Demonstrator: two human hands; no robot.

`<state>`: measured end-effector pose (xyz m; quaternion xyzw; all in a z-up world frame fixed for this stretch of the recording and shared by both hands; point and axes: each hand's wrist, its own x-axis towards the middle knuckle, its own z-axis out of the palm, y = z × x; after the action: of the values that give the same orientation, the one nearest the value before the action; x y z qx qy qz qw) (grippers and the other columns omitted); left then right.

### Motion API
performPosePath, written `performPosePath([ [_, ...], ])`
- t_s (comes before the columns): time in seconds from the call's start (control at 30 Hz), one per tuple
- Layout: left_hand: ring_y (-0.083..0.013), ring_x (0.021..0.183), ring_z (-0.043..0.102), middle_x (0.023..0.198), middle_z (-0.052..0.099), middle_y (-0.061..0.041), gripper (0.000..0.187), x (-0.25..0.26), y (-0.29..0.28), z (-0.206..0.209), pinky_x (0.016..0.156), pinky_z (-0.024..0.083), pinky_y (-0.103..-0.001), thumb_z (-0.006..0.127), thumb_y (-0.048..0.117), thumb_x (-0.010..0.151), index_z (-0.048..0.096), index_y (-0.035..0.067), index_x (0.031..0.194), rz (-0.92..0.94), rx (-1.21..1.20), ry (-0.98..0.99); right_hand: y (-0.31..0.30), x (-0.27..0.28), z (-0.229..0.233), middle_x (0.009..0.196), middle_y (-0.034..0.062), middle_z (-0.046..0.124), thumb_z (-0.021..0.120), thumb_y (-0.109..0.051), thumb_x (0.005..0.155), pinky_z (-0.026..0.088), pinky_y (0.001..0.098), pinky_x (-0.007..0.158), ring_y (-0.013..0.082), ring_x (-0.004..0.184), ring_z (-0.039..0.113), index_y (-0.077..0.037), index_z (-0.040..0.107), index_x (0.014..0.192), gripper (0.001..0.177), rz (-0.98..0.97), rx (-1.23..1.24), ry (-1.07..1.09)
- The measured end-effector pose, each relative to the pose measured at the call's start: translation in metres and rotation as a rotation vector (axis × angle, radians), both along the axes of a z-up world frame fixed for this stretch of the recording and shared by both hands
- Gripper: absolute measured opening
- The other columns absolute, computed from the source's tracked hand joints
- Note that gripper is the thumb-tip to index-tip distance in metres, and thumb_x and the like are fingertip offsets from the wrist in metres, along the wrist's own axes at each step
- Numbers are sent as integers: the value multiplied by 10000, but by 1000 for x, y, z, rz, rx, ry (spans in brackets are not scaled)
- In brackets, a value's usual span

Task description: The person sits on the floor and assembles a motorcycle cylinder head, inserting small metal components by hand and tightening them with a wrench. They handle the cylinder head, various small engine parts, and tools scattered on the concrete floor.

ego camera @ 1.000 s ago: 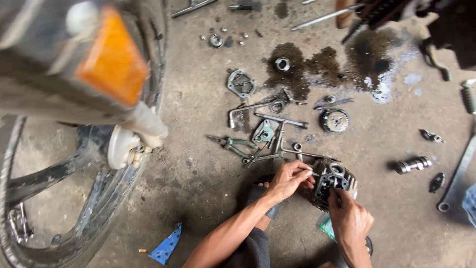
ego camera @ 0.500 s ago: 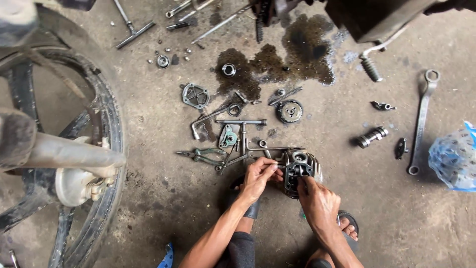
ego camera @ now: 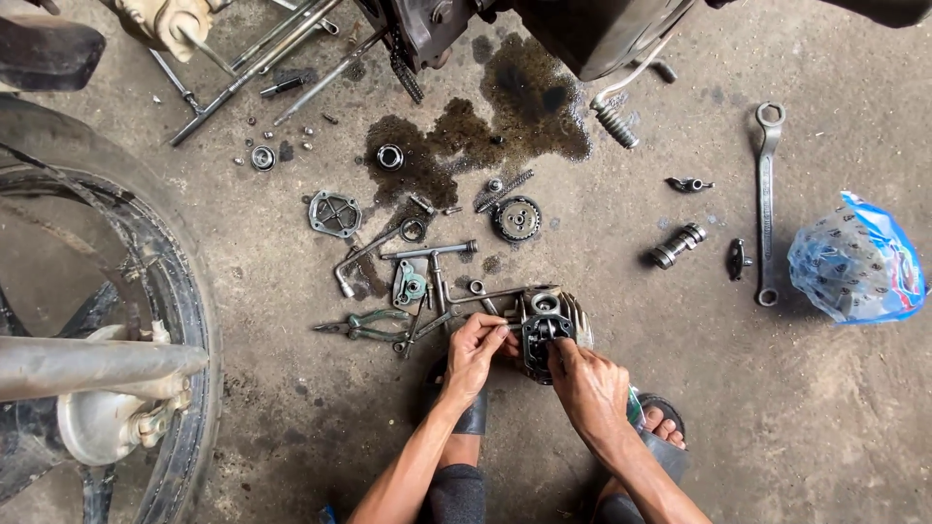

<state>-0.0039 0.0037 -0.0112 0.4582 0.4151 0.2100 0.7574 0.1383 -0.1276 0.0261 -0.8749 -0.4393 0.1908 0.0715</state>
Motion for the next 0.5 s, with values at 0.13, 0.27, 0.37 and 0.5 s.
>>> performPosePath([
  [0.13,-234,652,718,790,719,-159,126,0,15,14,632,627,-309,635,105,1012,665,-15,1036,-147,23,-7,3,0,5,613,22,647,590,-384,1013,414,447,408,280,498,625,-197,568,848,250,-10,-30,36],
  [0.27,-243,638,732,795,722,-162,191,-1,24,13,623,643,-309,631,144,1017,676,-26,1091,-247,22,21,2,-1,1,619,22,647,608,-360,999,424,448,405,280,489,612,-198,588,873,206,13,22,-6],
  [0.37,-224,620,735,772,735,-158,198,4,24,14,674,619,-287,643,188,1012,679,4,1077,-341,-27,116,1,-1,1,611,22,628,597,-362,1001,406,444,416,276,476,581,-199,574,858,218,3,1,12],
  [0.5,-207,580,690,743,718,-152,229,7,11,13,576,624,-298,645,209,1015,694,-15,1010,-123,-200,53,3,0,2,608,27,626,591,-384,1003,416,442,417,274,481,595,-208,593,860,226,0,-12,11],
])
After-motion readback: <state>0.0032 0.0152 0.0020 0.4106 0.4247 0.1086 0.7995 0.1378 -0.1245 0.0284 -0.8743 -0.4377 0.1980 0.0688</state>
